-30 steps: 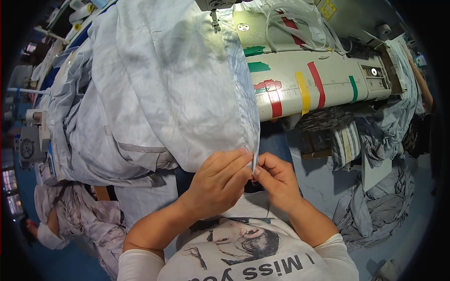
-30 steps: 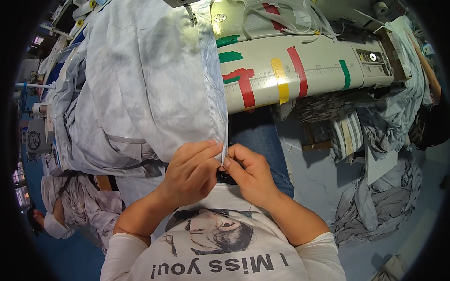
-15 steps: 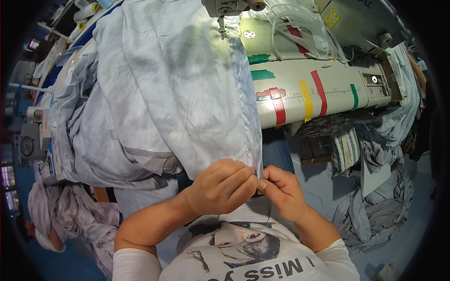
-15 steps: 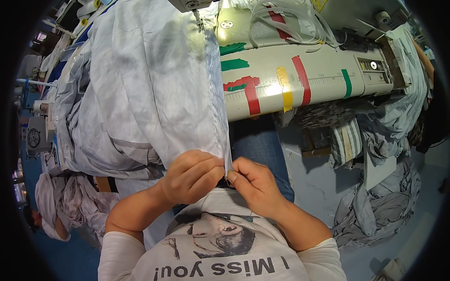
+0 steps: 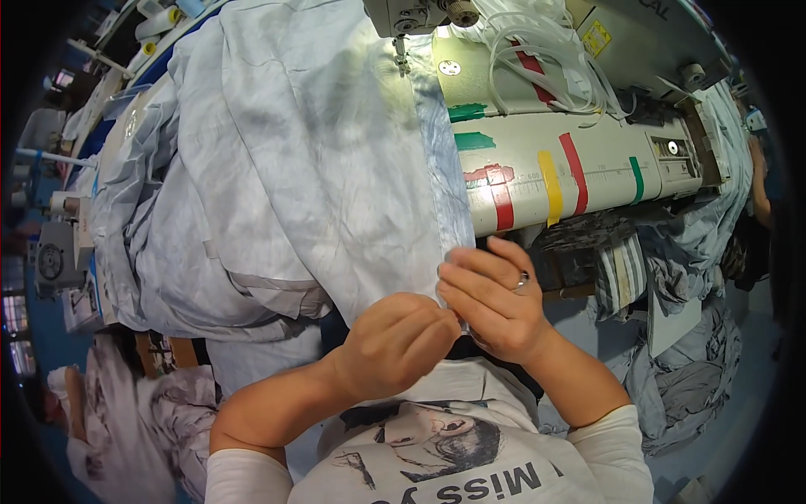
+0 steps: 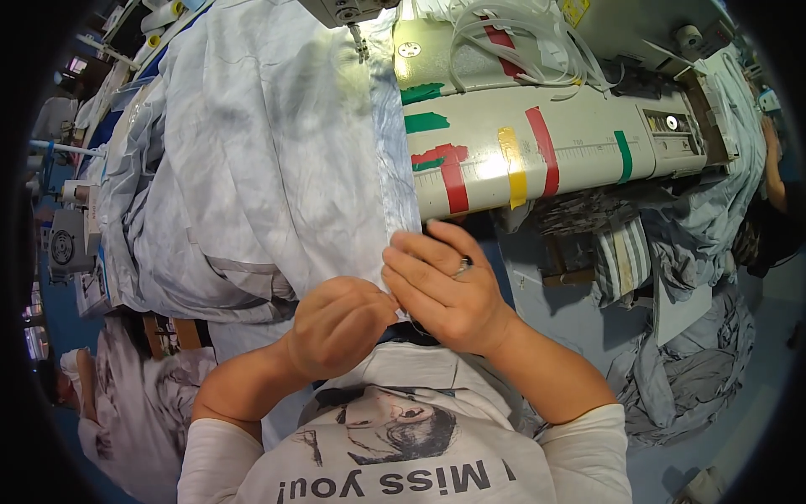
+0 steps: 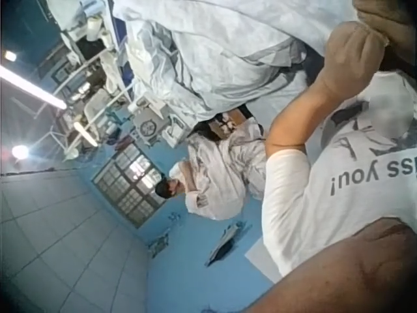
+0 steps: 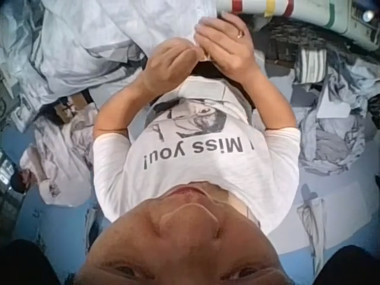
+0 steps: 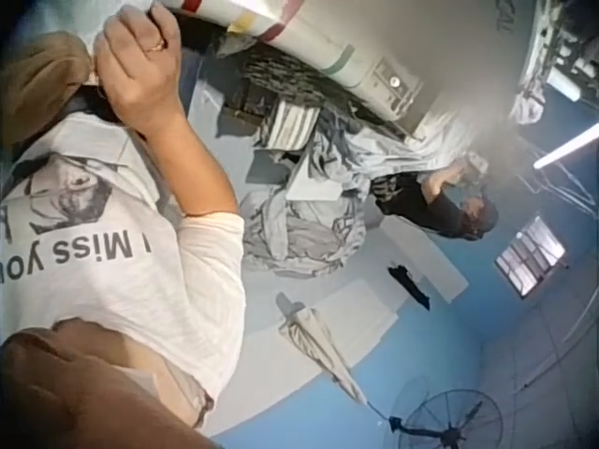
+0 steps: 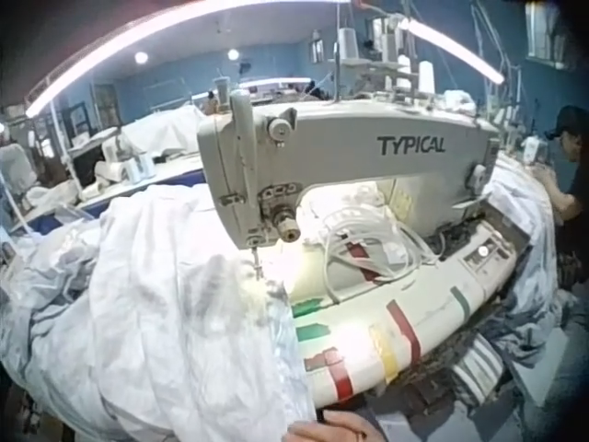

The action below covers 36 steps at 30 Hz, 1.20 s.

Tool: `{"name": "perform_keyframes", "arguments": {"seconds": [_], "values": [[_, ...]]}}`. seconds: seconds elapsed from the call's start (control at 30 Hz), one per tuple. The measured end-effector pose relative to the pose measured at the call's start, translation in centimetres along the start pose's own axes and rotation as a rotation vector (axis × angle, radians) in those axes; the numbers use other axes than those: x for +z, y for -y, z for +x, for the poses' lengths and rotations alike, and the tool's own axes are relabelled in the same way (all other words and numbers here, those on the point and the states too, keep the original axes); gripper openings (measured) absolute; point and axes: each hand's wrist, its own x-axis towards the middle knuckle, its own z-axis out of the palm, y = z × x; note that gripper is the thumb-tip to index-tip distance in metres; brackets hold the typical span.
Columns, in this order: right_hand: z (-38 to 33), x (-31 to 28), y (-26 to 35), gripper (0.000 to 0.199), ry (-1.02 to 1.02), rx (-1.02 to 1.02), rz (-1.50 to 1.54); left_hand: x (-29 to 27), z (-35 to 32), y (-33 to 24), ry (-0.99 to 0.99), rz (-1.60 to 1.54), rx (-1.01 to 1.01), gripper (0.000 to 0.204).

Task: Sewing white fabric pillow covers using an industrial sewing machine in a factory setting.

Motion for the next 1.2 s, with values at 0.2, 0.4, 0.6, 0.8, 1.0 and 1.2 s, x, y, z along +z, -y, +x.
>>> {"name": "perform_keyframes", "arguments": {"seconds": [0.2, 0.4, 0.6, 0.8, 1.0, 1.2], "values": [[1.2, -1.1, -0.4, 0.029, 0.069, -0.036, 0.149, -6.8, 0.1, 6.1, 0.136, 0.41, -0.597, 0.06], [1.5, -0.2, -1.3, 0.036, 0.151, 0.006, 0.203, -11.8, -0.5, 10.5, 0.377, 0.919, -0.879, 0.045], [1.2, -1.3, -1.1, 0.037, 0.17, 0.032, 0.164, -5.6, 12.1, 17.7, 0.002, -0.169, -0.888, 0.055], [1.4, -2.3, -0.9, 0.037, 0.213, 0.089, 0.179, -0.9, 14.3, 29.5, 0.141, 0.396, -0.352, 0.038], [1.8, -2.8, -1.4, 0.033, 0.266, 0.179, 0.23, -0.4, 15.4, 27.2, 0.04, 0.11, -0.257, 0.019], [3.6, -2.2, -2.6, 0.028, 0.256, 0.153, 0.194, -1.3, 16.6, 29.1, -0.023, 0.27, -0.135, 0.014]]}}
